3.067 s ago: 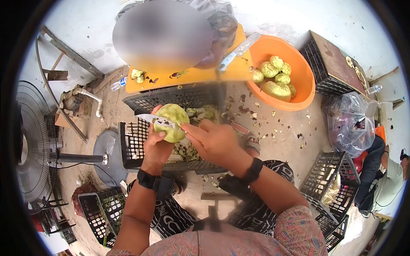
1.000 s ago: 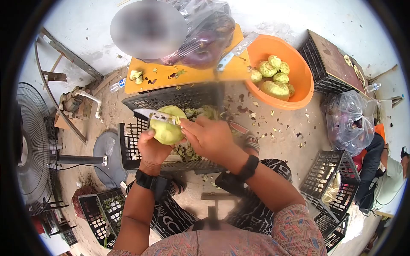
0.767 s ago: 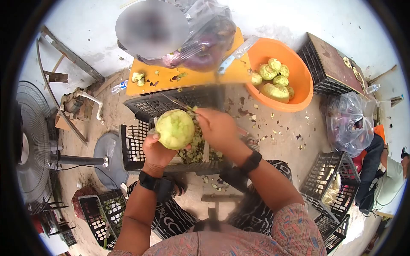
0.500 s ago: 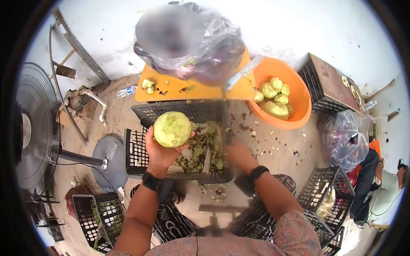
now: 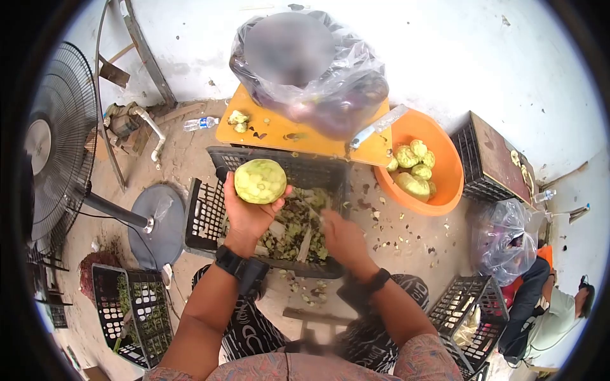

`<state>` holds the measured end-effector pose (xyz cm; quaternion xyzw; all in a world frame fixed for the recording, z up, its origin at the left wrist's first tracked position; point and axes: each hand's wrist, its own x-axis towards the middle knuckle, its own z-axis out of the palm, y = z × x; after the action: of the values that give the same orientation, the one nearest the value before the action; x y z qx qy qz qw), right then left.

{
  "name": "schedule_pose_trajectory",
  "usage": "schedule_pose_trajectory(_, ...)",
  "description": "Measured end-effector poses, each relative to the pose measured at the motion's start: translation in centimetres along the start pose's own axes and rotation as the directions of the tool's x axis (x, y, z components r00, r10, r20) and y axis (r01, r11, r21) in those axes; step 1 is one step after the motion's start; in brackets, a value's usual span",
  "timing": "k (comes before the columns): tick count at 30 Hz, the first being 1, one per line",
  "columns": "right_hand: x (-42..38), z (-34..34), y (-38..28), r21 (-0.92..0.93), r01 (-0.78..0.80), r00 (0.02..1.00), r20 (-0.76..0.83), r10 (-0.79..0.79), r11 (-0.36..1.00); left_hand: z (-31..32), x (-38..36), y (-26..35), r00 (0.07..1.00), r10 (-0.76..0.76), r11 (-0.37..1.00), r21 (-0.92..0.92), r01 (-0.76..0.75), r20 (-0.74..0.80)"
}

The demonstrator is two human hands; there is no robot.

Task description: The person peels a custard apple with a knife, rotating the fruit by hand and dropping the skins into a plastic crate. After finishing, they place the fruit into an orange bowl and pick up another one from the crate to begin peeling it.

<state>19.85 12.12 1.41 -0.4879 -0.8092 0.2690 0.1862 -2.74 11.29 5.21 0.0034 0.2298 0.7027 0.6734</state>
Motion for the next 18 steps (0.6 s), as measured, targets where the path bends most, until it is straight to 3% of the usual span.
schedule_pose_trajectory(2, 1.0, -1.3, -3.3, 0.239, -0.065, 0.982, -0.156, 0.104, 0.969, -0.1, 0.1, -0.3, 1.000, -0.017, 0.999, 0.040, 0.017, 0.001)
schedule_pose_trajectory(3, 1.5, -1.4, -4.2, 0.249, -0.070, 0.981, -0.157, 0.112, 0.966, -0.3, 0.2, -0.4, 1.000, -0.031, 0.997, 0.075, 0.030, 0.003)
schedule_pose_trajectory(5, 2.2, -1.6, -5.3, 0.306, 0.266, 0.913, -0.383, -0.138, 0.914, -0.5, 0.5, -1.0, 1.000, -0.028, 0.997, 0.076, 0.028, -0.008)
schedule_pose_trajectory(6, 2.2, -1.9, -5.7, 0.318, 0.260, 0.915, -0.383, -0.128, 0.912, -0.7, 0.7, -1.2, 1.000, -0.019, 0.998, 0.065, 0.020, -0.012)
schedule_pose_trajectory(8, 2.2, -2.2, -6.1, 0.061, 0.435, 0.859, -0.326, -0.394, 0.898, -1.3, 1.1, -1.4, 0.998, -0.044, 0.996, 0.074, 0.047, -0.039)
schedule_pose_trajectory(9, 2.4, -1.9, -6.0, 0.032, 0.482, 0.827, -0.348, -0.442, 0.876, -1.5, 1.4, -1.6, 0.998, -0.052, 0.996, 0.066, 0.054, -0.027)
schedule_pose_trajectory(18, 2.2, -2.5, -4.4, -0.126, 0.477, 0.799, -0.351, -0.489, 0.870, -1.3, 1.7, -2.3, 0.991, -0.108, 0.978, 0.171, 0.121, -0.084)
